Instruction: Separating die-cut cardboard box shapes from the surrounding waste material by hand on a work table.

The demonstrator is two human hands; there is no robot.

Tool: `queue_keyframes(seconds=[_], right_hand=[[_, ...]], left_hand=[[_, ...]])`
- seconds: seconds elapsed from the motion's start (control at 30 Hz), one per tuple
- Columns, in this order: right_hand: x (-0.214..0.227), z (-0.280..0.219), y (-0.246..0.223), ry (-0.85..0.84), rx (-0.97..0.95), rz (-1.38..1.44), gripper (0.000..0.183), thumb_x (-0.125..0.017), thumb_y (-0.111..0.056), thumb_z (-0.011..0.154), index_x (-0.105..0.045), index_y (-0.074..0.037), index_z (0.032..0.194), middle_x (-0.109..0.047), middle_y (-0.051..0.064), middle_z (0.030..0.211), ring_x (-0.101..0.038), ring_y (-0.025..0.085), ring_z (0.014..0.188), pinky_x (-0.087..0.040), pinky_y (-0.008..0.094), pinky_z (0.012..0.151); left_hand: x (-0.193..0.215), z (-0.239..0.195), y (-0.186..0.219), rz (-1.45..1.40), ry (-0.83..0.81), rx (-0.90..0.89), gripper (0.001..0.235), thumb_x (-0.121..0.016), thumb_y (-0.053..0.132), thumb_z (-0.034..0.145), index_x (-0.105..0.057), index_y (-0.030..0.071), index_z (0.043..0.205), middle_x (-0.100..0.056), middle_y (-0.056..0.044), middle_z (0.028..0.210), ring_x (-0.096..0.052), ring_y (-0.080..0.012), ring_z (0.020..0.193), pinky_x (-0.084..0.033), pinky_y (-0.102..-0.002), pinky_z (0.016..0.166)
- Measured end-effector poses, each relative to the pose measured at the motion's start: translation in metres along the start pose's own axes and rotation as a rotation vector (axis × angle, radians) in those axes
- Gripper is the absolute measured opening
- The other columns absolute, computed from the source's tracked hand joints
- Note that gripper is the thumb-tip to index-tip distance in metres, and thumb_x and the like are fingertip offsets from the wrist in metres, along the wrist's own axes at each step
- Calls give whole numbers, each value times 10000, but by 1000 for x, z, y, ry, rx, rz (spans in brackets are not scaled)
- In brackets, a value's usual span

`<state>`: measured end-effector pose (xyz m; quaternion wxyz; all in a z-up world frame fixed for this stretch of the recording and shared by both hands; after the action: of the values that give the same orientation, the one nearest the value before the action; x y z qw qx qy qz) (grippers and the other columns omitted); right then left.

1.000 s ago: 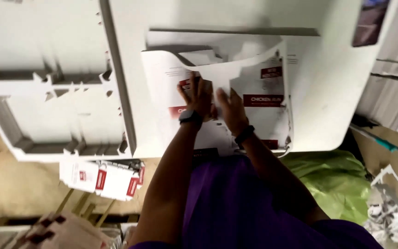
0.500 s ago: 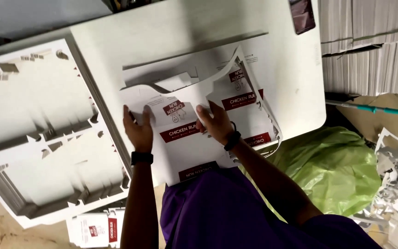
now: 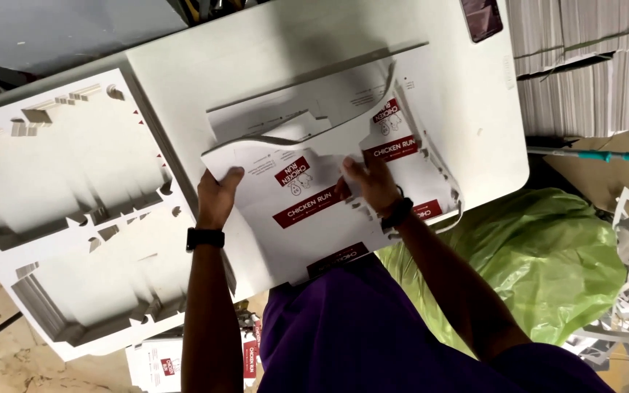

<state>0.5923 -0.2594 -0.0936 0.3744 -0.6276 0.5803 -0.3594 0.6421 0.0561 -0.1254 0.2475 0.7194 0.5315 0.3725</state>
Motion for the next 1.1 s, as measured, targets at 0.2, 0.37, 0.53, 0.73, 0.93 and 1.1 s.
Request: queue_keyframes(seconds=[0.2, 0.37, 0.53, 0.73, 0.93, 1.1], right_hand=[[5, 38, 22, 664, 130, -717, 520, -733, -285, 946, -479, -31, 1322, -536, 241, 1302, -490, 458, 1278, -359, 585, 1127], [-70, 59, 23, 209, -152, -542, 282, -665, -334, 958, -666, -64, 1042, -660, 134, 821, -666, 306, 720, -561, 424, 703], [-121, 85, 17, -241, -523, -411, 502, -743, -545, 864, -755, -46, 813, -680, 103, 591, -631, 180, 439, -532, 286, 458], [-132, 96, 4, -204, -580, -501, 469, -856, -512, 741, -750, -57, 696, -685, 98, 559, -647, 193, 425, -526, 303, 414], [-130, 95, -28, -241, -663, -436, 328, -769, -353, 844, -760, -32, 780, -745, 117, 667, -693, 206, 504, -500, 263, 421], [-130, 97, -38, -246, -702, -457, 256, -684, -267, 893, -768, -40, 809, -757, 104, 688, -699, 195, 509, -500, 238, 423]], left_hand=[[-14, 38, -27, 455, -25, 19, 627, -687, 647, 891, -730, 89, 1171, -753, -190, 1048, -689, -416, 1093, -546, -553, 914], [-25, 44, -33, 511, 60, 112, 526, -717, 595, 884, -740, 129, 1127, -767, -126, 989, -739, -342, 1012, -592, -479, 857], [-25, 44, -10, 509, 46, 228, 529, -692, 503, 897, -709, 56, 1179, -736, -216, 1085, -711, -397, 1075, -596, -529, 883], [-30, 30, 0, 544, 44, 309, 589, -683, 562, 879, -695, 62, 1189, -735, -205, 1066, -716, -400, 1065, -605, -515, 874], [-39, 6, 13, 509, 43, 187, 283, -561, 292, 984, -589, 33, 874, -704, -227, 809, -737, -314, 819, -594, -425, 628], [-35, 5, 17, 557, 64, 112, 252, -550, 212, 945, -500, 62, 748, -651, -168, 656, -681, -245, 663, -524, -381, 546]])
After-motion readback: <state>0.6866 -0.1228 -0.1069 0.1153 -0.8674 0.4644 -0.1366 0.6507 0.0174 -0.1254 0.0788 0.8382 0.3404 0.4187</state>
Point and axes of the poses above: each hand's wrist, its own z-axis towards the middle knuckle, its own x-axis out of the back of the hand, y = z × x, the point moved 1 cm from there along z, towards the middle knuckle
